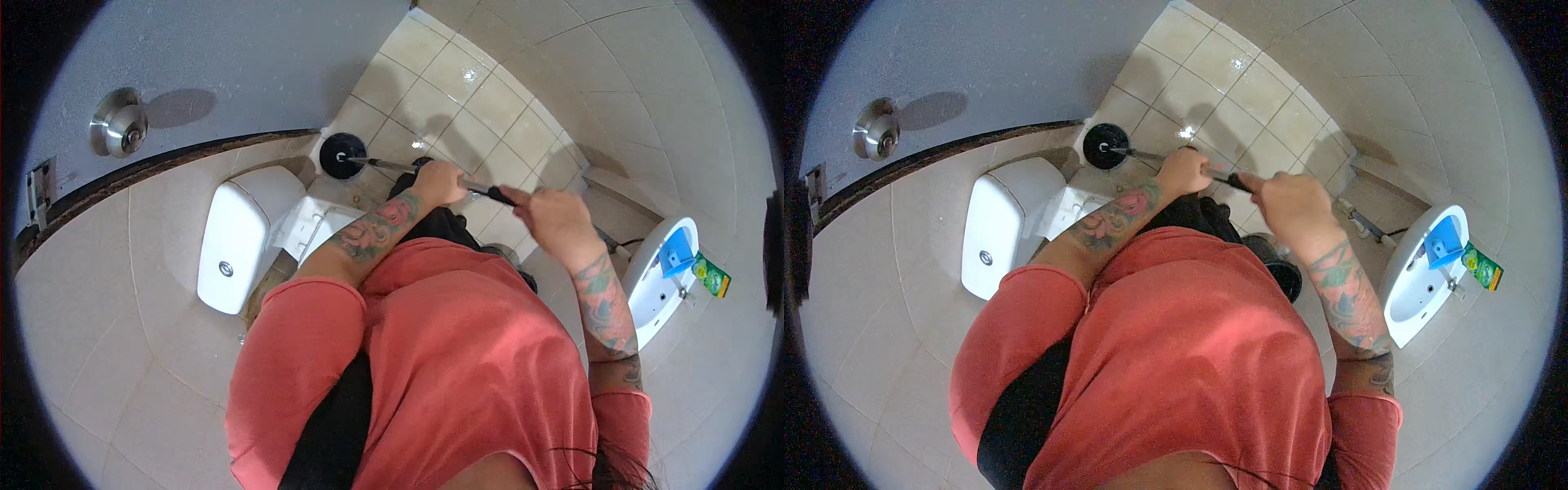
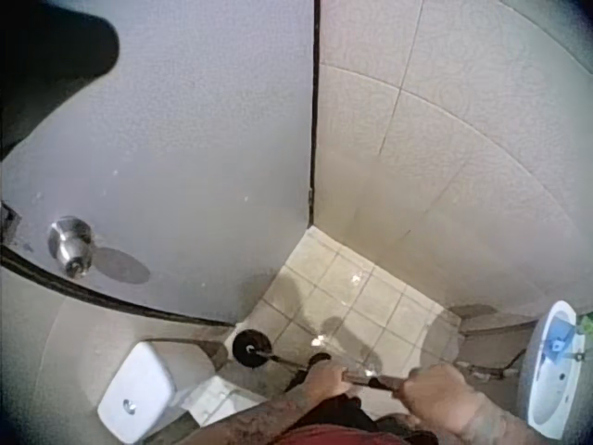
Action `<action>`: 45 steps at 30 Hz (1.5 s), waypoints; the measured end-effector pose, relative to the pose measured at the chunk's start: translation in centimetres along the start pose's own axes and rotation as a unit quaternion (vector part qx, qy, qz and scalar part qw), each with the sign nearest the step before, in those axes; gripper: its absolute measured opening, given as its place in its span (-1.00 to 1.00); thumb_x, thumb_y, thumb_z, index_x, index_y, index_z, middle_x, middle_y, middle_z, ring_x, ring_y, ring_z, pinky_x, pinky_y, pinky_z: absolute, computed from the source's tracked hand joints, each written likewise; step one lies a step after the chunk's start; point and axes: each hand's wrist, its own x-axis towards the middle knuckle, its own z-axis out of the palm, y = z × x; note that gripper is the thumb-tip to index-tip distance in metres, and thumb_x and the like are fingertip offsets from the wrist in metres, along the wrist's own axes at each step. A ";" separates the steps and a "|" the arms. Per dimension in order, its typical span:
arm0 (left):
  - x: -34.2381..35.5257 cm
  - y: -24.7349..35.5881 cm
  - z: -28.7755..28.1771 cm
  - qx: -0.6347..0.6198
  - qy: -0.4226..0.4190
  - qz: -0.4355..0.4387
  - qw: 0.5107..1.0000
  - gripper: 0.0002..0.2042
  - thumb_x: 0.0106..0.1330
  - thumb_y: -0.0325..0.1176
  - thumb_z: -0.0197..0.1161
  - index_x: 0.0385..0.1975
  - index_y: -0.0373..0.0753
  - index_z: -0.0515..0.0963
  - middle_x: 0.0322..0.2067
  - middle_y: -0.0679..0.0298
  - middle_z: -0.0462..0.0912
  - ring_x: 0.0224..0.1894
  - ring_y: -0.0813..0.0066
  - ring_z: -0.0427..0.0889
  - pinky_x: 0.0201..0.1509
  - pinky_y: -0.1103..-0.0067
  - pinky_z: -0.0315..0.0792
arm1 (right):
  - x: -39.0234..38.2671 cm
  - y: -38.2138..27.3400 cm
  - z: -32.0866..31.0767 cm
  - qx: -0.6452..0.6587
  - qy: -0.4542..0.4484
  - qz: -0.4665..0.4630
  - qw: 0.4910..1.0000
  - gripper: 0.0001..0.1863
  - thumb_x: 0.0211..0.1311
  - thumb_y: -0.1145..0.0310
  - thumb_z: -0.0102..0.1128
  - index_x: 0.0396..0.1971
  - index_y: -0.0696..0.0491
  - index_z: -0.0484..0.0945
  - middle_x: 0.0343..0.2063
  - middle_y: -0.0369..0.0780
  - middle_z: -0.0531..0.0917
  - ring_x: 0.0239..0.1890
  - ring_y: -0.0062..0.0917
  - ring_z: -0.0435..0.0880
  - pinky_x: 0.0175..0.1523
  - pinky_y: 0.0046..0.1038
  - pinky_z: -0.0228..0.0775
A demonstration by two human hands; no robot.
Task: Cleaning the toilet, floor drain, sink, and walls in a bathroom using water and a plunger.
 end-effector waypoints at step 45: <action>-6.8 8.1 15.7 0.038 0.072 -0.127 0.989 -0.65 0.14 0.06 0.33 -0.44 -0.13 0.68 -0.32 0.15 0.66 -0.04 0.05 0.47 -0.01 0.07 0.37 | -14.7 2.8 11.0 0.092 0.028 0.048 0.994 -0.60 0.20 0.29 0.19 0.08 -0.15 0.55 -0.35 -0.11 0.64 -0.28 -0.15 0.64 -0.20 -0.18 0.46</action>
